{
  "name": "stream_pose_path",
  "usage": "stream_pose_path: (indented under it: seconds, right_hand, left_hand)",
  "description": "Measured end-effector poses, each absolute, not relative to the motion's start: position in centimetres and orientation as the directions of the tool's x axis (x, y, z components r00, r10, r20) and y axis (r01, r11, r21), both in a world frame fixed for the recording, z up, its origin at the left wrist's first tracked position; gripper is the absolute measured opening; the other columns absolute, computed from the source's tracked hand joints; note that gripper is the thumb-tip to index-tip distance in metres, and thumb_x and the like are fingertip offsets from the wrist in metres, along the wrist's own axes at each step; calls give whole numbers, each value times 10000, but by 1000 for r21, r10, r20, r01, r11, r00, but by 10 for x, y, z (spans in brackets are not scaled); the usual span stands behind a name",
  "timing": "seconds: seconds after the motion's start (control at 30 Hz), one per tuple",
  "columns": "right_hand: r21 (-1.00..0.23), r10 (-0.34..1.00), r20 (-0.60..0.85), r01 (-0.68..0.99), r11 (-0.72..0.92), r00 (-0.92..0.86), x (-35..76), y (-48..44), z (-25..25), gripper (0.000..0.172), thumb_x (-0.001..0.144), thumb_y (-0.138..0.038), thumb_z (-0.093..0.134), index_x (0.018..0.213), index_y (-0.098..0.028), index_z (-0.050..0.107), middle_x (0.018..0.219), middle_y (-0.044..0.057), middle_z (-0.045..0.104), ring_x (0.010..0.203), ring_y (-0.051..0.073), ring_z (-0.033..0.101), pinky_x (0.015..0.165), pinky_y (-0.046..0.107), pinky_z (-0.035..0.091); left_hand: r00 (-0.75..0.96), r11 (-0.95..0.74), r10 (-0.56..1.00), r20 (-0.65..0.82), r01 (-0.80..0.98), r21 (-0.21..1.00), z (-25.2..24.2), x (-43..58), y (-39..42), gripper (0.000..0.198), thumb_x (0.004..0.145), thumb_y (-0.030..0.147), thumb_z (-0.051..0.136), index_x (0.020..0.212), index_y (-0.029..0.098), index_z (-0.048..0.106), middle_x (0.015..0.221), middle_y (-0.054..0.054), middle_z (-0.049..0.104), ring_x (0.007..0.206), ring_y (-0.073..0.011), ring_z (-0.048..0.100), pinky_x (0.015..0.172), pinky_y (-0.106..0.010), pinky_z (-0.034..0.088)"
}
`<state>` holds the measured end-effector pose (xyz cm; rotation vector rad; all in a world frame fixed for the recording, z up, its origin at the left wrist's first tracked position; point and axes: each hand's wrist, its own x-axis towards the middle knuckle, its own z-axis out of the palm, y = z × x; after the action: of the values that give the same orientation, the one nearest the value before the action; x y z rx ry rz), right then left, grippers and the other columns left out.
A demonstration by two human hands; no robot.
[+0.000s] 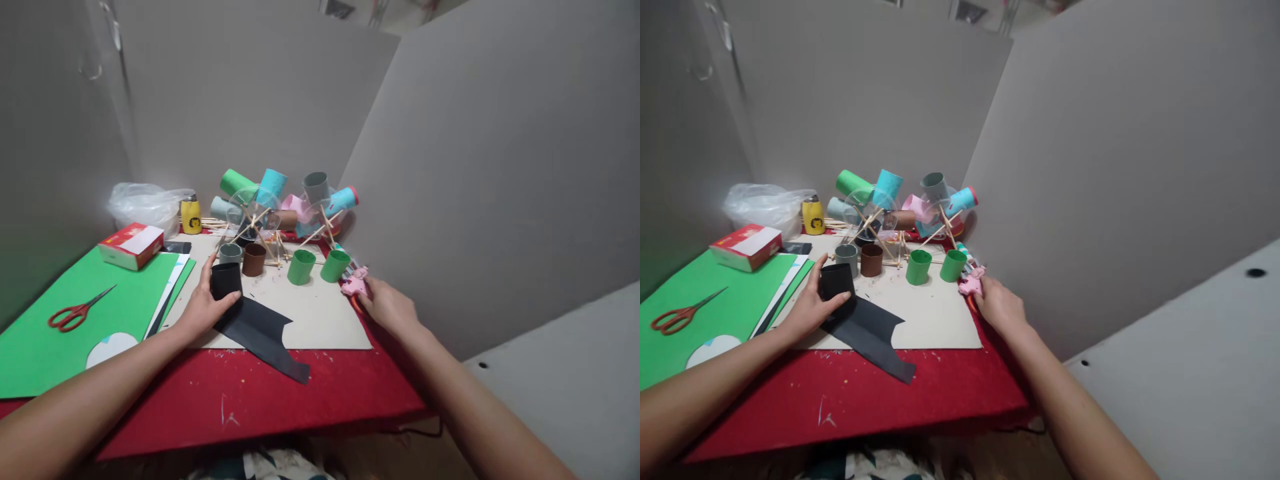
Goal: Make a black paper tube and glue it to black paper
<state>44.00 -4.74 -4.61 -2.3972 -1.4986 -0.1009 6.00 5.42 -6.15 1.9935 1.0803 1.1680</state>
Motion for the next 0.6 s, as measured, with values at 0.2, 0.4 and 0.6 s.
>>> stream_pose_path:
  seconds: [0.2, 0.4, 0.6]
  right_hand:
    - [-581, 767, 326, 757, -298, 553, 447, -50, -46, 333, 762, -364, 683, 1049, -202, 634, 988, 134, 722, 897, 324, 667, 754, 402, 480]
    - [-912, 700, 353, 394, 110, 621, 438, -72, -16, 513, 727, -626, 650, 1050, -242, 547, 974, 52, 676, 716, 182, 622, 631, 320, 530]
    - [-972, 835, 221, 40, 233, 503, 378, -105, -4, 411, 747, -596, 689, 866, -204, 655, 782, 19, 629, 432, 64, 373, 370, 206, 368]
  left_hand:
    - [320, -508, 855, 408, 364, 781, -61, 61, 54, 914, 812, 359, 667, 1555, 243, 147, 1531, -189, 382, 1385, -347, 413, 1126, -550, 342]
    - [326, -531, 842, 429, 364, 765, -63, 61, 55, 908, 819, 378, 675, 1552, 256, 153, 1565, -170, 335, 1421, -339, 363, 1153, -546, 310]
    - [322, -435, 884, 339, 304, 848, -63, 63, 53, 926, 800, 424, 696, 1547, 262, 172, 1534, -178, 380, 1380, -367, 414, 1111, -566, 362]
